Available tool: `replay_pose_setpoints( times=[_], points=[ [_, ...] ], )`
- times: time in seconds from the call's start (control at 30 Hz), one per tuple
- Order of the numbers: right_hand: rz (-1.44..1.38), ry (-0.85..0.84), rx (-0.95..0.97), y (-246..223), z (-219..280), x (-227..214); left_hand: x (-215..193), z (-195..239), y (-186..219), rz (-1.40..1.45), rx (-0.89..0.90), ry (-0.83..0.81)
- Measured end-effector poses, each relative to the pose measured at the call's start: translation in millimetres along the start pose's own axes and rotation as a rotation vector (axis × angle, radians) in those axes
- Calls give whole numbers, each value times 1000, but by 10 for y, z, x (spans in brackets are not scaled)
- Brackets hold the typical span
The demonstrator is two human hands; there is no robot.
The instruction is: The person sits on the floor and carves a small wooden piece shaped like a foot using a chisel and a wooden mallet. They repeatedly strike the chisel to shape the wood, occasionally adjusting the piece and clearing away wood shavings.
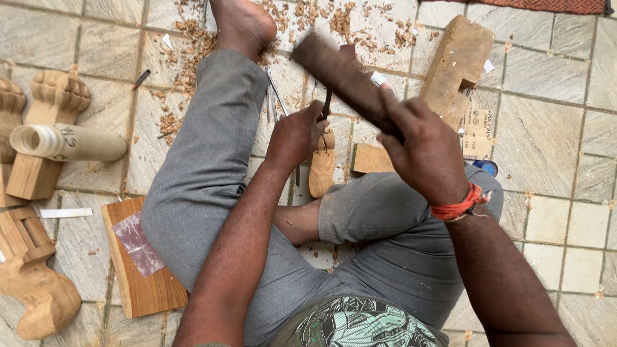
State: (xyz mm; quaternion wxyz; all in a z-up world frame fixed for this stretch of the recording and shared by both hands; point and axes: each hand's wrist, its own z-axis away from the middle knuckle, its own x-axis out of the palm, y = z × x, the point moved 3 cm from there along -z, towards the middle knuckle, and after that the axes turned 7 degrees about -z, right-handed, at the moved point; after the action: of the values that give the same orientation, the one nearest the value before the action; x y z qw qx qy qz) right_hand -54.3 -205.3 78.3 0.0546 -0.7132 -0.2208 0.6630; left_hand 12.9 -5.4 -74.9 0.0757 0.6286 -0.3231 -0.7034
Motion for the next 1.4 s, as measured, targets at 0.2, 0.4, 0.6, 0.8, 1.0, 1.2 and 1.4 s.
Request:
replay_pose_setpoints(
  times=[0.2, 0.4, 0.6, 0.8, 1.0, 1.2, 1.4],
  points=[
    [-399, 28, 84, 314, 51, 35, -171, 100, -93, 510, 100, 139],
    [-845, 154, 329, 609, -131, 451, -107, 33, -119, 302, 2, 217],
    [-803, 100, 127, 517, -121, 382, 21, -59, -132, 249, 17, 198],
    [-790, 203, -46, 335, -302, 157, 7, -144, -123, 249, -74, 39],
    [48, -112, -10, 186, -634, -18, -75, -236, -44, 204, 67, 40],
    [-52, 65, -104, 179, -647, -147, -36, -261, -39, 183, -6, -59],
    [87, -174, -54, 41, -672, -261, -61, -221, -28, 196, -19, -13]
  ],
)
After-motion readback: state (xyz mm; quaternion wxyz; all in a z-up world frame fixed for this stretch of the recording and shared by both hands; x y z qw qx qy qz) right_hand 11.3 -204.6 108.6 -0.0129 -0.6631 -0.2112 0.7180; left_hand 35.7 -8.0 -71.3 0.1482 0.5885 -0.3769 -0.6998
